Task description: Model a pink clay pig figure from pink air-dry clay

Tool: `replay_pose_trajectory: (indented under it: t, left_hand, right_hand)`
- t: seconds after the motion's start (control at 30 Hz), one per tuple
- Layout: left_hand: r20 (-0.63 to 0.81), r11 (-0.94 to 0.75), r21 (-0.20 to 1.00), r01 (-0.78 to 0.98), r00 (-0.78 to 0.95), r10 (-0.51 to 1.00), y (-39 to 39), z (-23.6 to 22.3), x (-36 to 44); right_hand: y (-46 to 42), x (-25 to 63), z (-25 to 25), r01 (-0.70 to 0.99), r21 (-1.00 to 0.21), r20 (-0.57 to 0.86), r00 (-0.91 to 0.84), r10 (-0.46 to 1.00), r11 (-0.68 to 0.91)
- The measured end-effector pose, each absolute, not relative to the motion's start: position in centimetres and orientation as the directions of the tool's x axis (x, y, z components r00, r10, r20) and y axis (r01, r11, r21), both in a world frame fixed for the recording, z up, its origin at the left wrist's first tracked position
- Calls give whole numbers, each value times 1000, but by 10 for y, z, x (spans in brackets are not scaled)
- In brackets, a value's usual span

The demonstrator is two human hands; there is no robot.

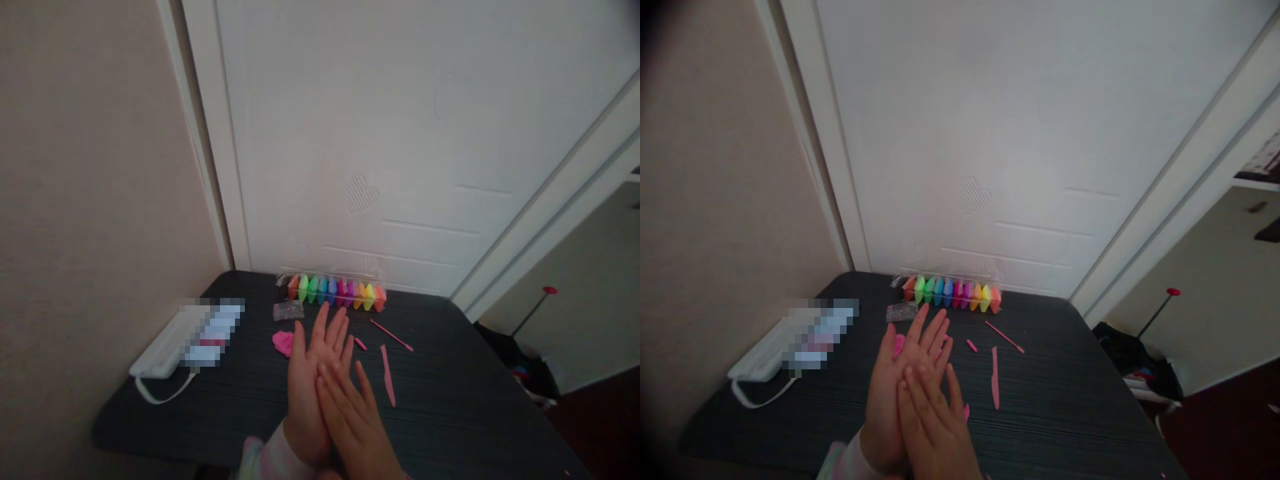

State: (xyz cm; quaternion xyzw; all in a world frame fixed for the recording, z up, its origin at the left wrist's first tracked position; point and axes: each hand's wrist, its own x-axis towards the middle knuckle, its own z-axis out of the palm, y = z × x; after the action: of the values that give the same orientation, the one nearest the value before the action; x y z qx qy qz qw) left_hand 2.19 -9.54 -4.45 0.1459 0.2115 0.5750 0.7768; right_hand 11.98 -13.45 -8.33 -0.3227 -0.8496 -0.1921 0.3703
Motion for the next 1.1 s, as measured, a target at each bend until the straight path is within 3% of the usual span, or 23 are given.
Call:
replay_pose_trajectory:
  t: [0.1, 0.2, 0.27, 0.37, 0.43, 0.6, 0.73, 0.87, 1.0, 1.1]
  left_hand:
    - [-99, 161, 823, -544, 142, 985, -111, -45, 24]
    - [-69, 95, 925, -367, 82, 994, -119, -39, 23]
    - [-129, 180, 832, -525, 133, 983, -120, -35, 21]
    - [-219, 392, 454, -800, 326, 919, -120, -32, 18]
    - [-227, 455, 312, -834, 400, 888, -120, -32, 17]
    - [-237, 455, 229, -861, 404, 884, -122, -33, 16]
    - [-278, 498, 202, -843, 438, 855, -123, -36, 18]
    - [-238, 478, 207, -853, 430, 871, -124, -41, 16]
    - [-201, 538, 105, -836, 512, 835, -123, -43, 14]
    - [-211, 539, 103, -836, 511, 833, -123, -43, 13]
  right_hand:
    - [-138, 124, -81, 768, 79, 683, -506, 527, 635]
    - [-144, 124, -77, 773, 73, 654, -514, 555, 630]
    - [-149, 124, -74, 761, 63, 688, -502, 524, 646]
    - [-154, 128, -69, 784, 42, 629, -502, 593, 619]
    - [-156, 130, -68, 818, 34, 549, -496, 673, 575]
    - [-162, 128, -72, 752, 73, 686, -515, 514, 655]
    - [-163, 129, -72, 793, 93, 555, -544, 630, 602]
    - [-162, 133, -72, 719, 139, 636, -592, 496, 681]
    - [-160, 135, -70, 782, 109, 529, -569, 630, 614]
    - [-160, 135, -70, 747, 117, 546, -598, 587, 654]
